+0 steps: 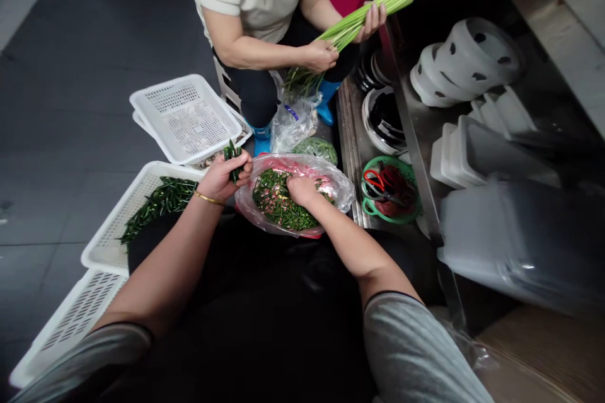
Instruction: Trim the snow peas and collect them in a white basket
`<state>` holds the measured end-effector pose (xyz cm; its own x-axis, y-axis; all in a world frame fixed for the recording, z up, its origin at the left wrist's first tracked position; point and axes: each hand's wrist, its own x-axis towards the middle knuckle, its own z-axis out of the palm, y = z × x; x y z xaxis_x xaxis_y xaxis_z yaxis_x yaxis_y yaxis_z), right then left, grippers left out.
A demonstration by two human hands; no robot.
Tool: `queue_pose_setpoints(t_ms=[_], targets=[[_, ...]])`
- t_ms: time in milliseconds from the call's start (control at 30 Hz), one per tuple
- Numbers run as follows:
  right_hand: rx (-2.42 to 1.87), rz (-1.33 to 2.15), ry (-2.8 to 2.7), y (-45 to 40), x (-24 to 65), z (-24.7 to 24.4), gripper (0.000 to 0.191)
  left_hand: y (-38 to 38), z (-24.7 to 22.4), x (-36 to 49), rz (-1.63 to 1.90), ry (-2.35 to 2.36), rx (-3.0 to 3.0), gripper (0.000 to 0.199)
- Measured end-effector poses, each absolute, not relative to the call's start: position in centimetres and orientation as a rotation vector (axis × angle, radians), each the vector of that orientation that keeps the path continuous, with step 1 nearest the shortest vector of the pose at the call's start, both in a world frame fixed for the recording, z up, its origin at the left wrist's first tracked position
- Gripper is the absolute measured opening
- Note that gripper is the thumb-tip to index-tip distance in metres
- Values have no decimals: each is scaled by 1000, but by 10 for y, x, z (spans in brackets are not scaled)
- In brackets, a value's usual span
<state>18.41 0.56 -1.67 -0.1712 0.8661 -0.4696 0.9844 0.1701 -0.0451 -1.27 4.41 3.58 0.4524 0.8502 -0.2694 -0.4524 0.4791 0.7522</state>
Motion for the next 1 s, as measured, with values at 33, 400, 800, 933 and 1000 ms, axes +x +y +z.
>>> queue_pose_setpoints(t_ms=[33, 400, 800, 933, 1000], targets=[[1772, -500, 2103, 5, 187, -17, 29, 44, 35, -13, 874, 708, 669, 28], [1868, -613, 2113, -1, 207, 4, 28, 40, 28, 0, 708, 823, 774, 33], [2159, -1110, 2361, 4, 203, 23, 22, 33, 19, 10, 693, 881, 934, 31], [2184, -1444, 2530, 4, 190, 23, 31, 32, 19, 15, 801, 873, 927, 31], [2040, -1210, 2509, 6, 183, 9, 30, 34, 22, 12, 841, 868, 820, 30]])
